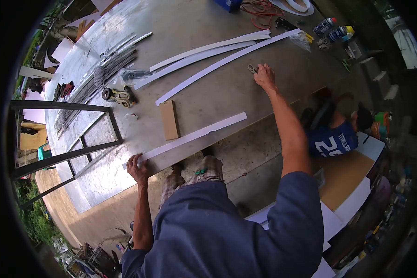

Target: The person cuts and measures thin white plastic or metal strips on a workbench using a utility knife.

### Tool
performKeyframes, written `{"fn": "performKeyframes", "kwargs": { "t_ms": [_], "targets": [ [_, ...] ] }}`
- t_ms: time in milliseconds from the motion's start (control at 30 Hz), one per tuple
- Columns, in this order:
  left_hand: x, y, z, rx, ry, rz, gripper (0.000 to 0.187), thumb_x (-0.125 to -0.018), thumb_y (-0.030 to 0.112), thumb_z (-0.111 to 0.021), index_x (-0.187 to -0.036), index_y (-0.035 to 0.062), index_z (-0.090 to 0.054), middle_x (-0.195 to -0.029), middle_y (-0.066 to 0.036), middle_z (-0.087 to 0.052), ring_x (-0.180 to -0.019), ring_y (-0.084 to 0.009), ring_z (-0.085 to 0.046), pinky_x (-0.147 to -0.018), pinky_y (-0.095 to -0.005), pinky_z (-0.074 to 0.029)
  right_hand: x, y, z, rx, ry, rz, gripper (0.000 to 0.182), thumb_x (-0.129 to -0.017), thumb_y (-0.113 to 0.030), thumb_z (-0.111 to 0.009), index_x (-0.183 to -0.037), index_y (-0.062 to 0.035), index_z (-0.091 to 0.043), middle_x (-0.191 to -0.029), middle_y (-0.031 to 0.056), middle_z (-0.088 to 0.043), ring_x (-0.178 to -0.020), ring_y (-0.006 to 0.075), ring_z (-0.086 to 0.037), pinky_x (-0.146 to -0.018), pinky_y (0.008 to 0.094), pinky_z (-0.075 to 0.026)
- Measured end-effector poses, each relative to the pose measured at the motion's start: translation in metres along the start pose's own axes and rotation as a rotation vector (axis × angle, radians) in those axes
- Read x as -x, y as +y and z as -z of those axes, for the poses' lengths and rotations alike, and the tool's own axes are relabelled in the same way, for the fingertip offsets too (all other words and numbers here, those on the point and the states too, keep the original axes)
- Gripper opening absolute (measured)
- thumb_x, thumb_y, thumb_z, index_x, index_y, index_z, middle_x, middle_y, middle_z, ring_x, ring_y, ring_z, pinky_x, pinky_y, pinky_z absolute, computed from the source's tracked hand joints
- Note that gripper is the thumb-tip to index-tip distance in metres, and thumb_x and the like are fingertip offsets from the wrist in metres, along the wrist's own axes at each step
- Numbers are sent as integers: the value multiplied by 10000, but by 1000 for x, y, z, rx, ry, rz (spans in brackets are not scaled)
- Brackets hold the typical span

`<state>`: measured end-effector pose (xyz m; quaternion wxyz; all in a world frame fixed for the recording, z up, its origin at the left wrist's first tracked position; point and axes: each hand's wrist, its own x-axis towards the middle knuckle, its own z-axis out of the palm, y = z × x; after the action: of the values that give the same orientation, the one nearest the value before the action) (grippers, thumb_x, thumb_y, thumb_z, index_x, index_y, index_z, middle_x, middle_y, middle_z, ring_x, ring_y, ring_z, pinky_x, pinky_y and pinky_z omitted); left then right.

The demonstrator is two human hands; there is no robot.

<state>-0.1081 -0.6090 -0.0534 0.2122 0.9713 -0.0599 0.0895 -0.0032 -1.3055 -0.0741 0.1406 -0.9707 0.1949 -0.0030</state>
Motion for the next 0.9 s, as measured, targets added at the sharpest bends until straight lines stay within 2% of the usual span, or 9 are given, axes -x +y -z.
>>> {"fn": "performKeyframes", "kwargs": {
  "t_ms": [33,133,333,400,467,567,633,767,900],
  "targets": [
    [0,-3,-1,17,8,-9,481,-675,115,-850,-1133,192,-729,-1138,-65,-659,-1135,-304,-605,-999,-464,-440,-2,-9,0,-2,-11,-54,348,-838,-177,-621,-1155,-47,-680,-1169,189,-654,-1158,399,-609,-991,542,-464],
    [0,-5,-1,34,21,-18,473,-667,122,-852,-1121,193,-740,-1126,-58,-667,-1117,-299,-614,-981,-457,-455,0,-27,8,15,-87,-34,283,-857,-138,-600,-1107,-73,-714,-1173,158,-665,-1141,382,-623,-971,544,-464],
    [1,-8,-1,51,48,-33,393,-693,161,-841,-1077,199,-766,-1091,-28,-691,-1075,-279,-634,-962,-443,-467,34,-81,34,59,229,272,251,-878,-183,-718,-1125,-140,-737,-1029,92,-685,-968,320,-664,-834,494,-503],
    [0,-6,4,53,38,-33,393,-717,196,-838,-1103,217,-766,-1114,-23,-692,-1095,-272,-625,-983,-445,-442,41,-94,35,-215,186,291,193,-925,-171,-703,-1107,-124,-745,-905,54,-695,-785,260,-676,-704,417,-512],
    [1,-7,8,11,2,-3,404,-710,238,-849,-1106,237,-769,-1129,4,-688,-1138,-254,-605,-1027,-448,-400,65,-121,42,-618,-32,56,174,-976,-191,-655,-1114,-116,-731,-899,60,-726,-731,234,-712,-633,357,-534],
    [1,-9,9,11,-4,-18,396,-733,297,-844,-1119,260,-766,-1131,26,-684,-1149,-221,-600,-1059,-455,-364,128,-164,48,-1330,-235,26,220,-999,-115,-588,-1183,-64,-697,-1027,122,-749,-821,247,-746,-727,359,-586],
    [0,-9,11,20,-5,-44,394,-746,318,-835,-1129,257,-762,-1133,18,-679,-1159,-219,-591,-1078,-461,-338,173,-192,35,-1643,-322,82,302,-1009,-112,-512,-1243,29,-642,-1108,232,-727,-945,330,-753,-854,413,-610],
    [1,-13,16,58,-15,-84,388,-764,325,-825,-1137,246,-755,-1136,2,-662,-1167,-225,-571,-1094,-463,-317,262,-254,24,-1869,-506,-41,449,-1053,-230,-409,-1258,125,-592,-1141,300,-701,-1006,391,-736,-937,486,-592],
    [8,-29,19,88,-22,-115,434,-764,307,-830,-1176,219,-728,-1160,-25,-640,-1182,-247,-553,-1103,-463,-318,328,-292,-8,-1817,-564,-145,382,-1048,-242,-538,-1205,90,-643,-1084,259,-723,-957,344,-748,-909,461,-609]
  ]
}}
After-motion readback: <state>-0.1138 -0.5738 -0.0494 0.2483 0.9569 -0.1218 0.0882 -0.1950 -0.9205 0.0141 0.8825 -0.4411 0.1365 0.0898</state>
